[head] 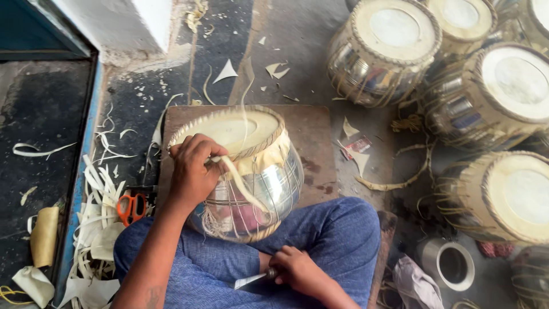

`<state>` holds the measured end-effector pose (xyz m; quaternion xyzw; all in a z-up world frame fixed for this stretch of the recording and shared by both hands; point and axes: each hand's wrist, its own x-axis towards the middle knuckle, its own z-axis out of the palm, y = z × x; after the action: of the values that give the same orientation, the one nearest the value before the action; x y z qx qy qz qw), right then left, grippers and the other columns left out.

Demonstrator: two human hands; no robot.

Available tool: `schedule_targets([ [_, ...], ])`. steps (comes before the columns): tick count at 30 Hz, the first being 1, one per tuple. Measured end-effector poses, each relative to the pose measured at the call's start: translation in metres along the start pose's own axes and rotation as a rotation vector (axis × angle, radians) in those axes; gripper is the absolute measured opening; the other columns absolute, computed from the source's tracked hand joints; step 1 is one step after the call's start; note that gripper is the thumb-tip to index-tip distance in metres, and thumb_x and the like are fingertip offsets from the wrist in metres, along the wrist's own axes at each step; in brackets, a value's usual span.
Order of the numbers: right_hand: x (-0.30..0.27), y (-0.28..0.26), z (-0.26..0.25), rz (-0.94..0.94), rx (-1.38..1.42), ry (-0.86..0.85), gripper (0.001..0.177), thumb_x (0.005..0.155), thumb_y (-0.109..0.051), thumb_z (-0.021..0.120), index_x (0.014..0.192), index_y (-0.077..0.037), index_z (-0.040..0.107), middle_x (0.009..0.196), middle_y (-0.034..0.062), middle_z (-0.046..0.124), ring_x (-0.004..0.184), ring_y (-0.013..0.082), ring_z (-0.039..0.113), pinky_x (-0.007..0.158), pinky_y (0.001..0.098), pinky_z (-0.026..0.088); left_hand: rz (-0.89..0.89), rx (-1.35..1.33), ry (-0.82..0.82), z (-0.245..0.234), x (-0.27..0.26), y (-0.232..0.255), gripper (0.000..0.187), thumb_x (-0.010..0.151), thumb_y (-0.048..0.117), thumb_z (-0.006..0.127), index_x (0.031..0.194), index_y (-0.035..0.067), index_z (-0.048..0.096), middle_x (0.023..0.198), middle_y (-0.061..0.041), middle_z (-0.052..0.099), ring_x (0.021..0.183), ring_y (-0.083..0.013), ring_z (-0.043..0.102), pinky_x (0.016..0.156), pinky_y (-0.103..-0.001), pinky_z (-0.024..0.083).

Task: The person sits on the floor and uses a screwdriver to tighten the lacing around the rim of a drum. They repeatedly insert the tool under the lacing, twist to tighten, and adjust the lacing by hand.

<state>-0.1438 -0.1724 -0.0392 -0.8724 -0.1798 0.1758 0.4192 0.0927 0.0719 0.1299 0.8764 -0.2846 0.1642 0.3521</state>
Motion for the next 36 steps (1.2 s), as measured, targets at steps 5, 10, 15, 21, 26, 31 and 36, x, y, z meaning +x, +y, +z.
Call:
schedule_targets([
  [5, -0.015, -0.014, -0.043, 0.090, 1.046, 0.063, 0.033, 0.096, -0.018, 0.075, 0.122, -0.005, 0.060, 0.106, 0.0021, 0.058, 0.100, 0.0141, 0.057, 0.090, 0.0294, 0.048, -0.143, -0.057, -0.017, 0.020, 0.018, -0.016, 0.022, 0.074, 0.022, 0.086, 0.082, 0.011, 0.069, 0.090, -0.003, 0.069, 0.086, -0.0251, 0.066, 0.080, -0.043, 0.042],
  [10, -0.019, -0.083, -0.104, 0.414, 1.113, 0.326, 0.048, 0.093, -0.021, 0.067, 0.139, -0.007, 0.061, 0.095, 0.0100, 0.070, 0.071, 0.0180, 0.059, 0.058, 0.0290, 0.042, -0.214, -0.041, 0.091, 0.033, 0.031, -0.008, 0.032, 0.083, 0.028, 0.084, 0.072, 0.005, 0.066, 0.074, -0.009, 0.065, 0.067, -0.0296, 0.065, 0.063, -0.044, 0.046],
  [15, 0.022, -0.138, -0.152, 0.078, 0.156, 0.561, 0.050, 0.092, -0.018, 0.072, 0.139, -0.006, 0.060, 0.105, 0.0090, 0.070, 0.089, 0.0224, 0.070, 0.078, 0.0339, 0.055, -0.306, -0.037, 0.056, 0.036, 0.031, -0.009, 0.039, 0.085, 0.033, 0.083, 0.070, 0.001, 0.065, 0.072, -0.013, 0.062, 0.067, -0.0339, 0.062, 0.061, -0.046, 0.046],
  [21, 0.056, -0.155, -0.164, 0.104, -0.050, 0.582, 0.050, 0.089, -0.021, 0.073, 0.137, -0.013, 0.062, 0.106, 0.0116, 0.068, 0.089, 0.0265, 0.070, 0.075, 0.0348, 0.056, -0.208, -0.011, 0.086, 0.032, 0.026, -0.008, 0.042, 0.092, 0.040, 0.077, 0.075, 0.003, 0.070, 0.078, -0.011, 0.065, 0.074, -0.0300, 0.064, 0.066, -0.043, 0.048],
  [26, 0.062, -0.154, -0.162, 0.124, -0.123, 0.597, 0.051, 0.087, -0.020, 0.074, 0.137, -0.016, 0.063, 0.101, 0.0113, 0.067, 0.085, 0.0262, 0.070, 0.073, 0.0360, 0.056, -0.148, 0.007, 0.112, 0.033, 0.017, -0.007, 0.039, 0.096, 0.042, 0.071, 0.080, 0.007, 0.072, 0.085, -0.006, 0.068, 0.085, -0.0252, 0.061, 0.080, -0.044, 0.044],
  [31, 0.067, -0.144, -0.151, 0.118, -0.215, 0.646, 0.047, 0.087, -0.018, 0.075, 0.133, -0.017, 0.067, 0.107, 0.0110, 0.068, 0.088, 0.0267, 0.071, 0.073, 0.0354, 0.057, -0.203, 0.047, 0.105, 0.035, 0.010, -0.003, 0.034, 0.099, 0.041, 0.068, 0.086, 0.010, 0.074, 0.083, -0.004, 0.064, 0.088, -0.0243, 0.055, 0.089, -0.047, 0.034],
  [36, 0.085, -0.131, -0.129, -0.007, -0.071, 0.747, 0.046, 0.087, -0.018, 0.077, 0.132, -0.012, 0.066, 0.105, 0.0110, 0.067, 0.091, 0.0272, 0.072, 0.077, 0.0354, 0.058, -0.184, 0.020, 0.173, 0.029, 0.011, -0.003, 0.032, 0.099, 0.038, 0.067, 0.084, 0.010, 0.072, 0.082, -0.002, 0.063, 0.087, -0.0245, 0.056, 0.086, -0.046, 0.035],
])
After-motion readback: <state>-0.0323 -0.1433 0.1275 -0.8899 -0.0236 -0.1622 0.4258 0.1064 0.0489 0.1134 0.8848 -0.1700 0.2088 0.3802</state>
